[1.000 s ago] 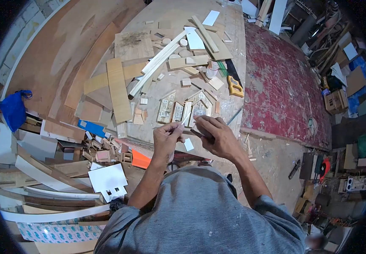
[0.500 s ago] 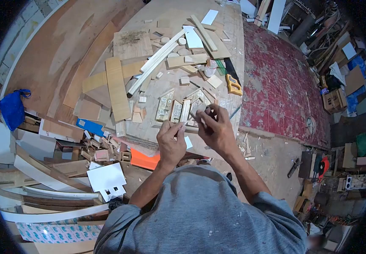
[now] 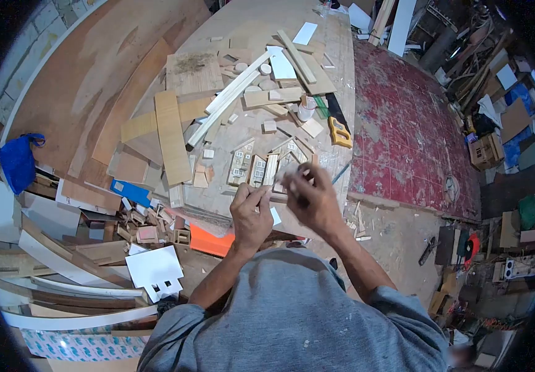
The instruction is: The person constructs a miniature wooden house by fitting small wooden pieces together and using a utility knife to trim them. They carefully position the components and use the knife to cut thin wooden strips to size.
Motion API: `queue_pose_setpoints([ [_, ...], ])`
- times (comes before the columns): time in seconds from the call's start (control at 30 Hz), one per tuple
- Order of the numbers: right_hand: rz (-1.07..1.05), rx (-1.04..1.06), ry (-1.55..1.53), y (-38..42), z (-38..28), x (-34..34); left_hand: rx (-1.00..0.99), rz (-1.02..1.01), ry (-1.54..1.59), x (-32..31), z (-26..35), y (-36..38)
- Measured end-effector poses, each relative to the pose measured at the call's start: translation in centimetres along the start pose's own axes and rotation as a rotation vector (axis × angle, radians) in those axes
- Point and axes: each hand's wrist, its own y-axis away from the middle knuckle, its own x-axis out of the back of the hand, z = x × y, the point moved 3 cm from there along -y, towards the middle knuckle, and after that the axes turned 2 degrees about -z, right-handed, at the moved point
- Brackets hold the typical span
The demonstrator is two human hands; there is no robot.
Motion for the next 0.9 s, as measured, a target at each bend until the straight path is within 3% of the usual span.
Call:
queue_pose_setpoints([
  [0.07, 0.084, -0.053, 0.07, -0.5, 1.0, 0.4, 0.005, -0.015, -0.047, 0.2, 0.5, -0.1],
  [0.13, 0.031, 0.032, -0.028, 0.1, 0.0, -0.5, 0.006, -0.019, -0.051, 0.3, 0.4, -0.1],
  [0.27, 0.196, -0.231, 0.08, -0.7, 4.5, 1.7, -0.009, 0.003, -0.037, 0.3, 0.5, -0.5],
  [0.33, 0.118, -0.222, -0.008, -1.0, 3.7, 3.1, -0.006, 0.013, -0.042, 0.7, 0.7, -0.7],
  [0.47, -0.303, -0.141, -0.091, -0.3, 1.3, 2.2, -0.019, -0.012, -0.073, 0.8, 0.9, -1.4],
  [0.53, -0.35, 0.017, -0.038, -0.6, 1.2, 1.0, -0.039, -0.013, -0.048, 0.5, 1.0, -1.5],
  [0.6, -0.358, 0.001, -0.057, -0.9, 1.4, 0.7, -0.062, -0.015, -0.023, 0.5, 0.9, -1.4],
  [0.67, -0.372, -0.003, -0.071, -1.4, 1.6, 0.7, 0.179, -0.108, 0.141, 0.2, -0.4, -1.4],
  [0.7, -0.382, -0.01, -0.073, -1.3, 1.6, 0.7, 0.184, -0.107, 0.141, 0.2, -0.5, -1.3],
  [0.77, -0.393, -0.013, -0.075, -1.4, 1.8, 0.7, 0.553, -0.181, 0.581, -0.2, -1.7, -1.1],
  [0.9, -0.411, 0.057, -0.108, -1.2, 2.5, 0.3, 0.705, -0.347, 0.641, 0.2, -2.6, -0.9],
])
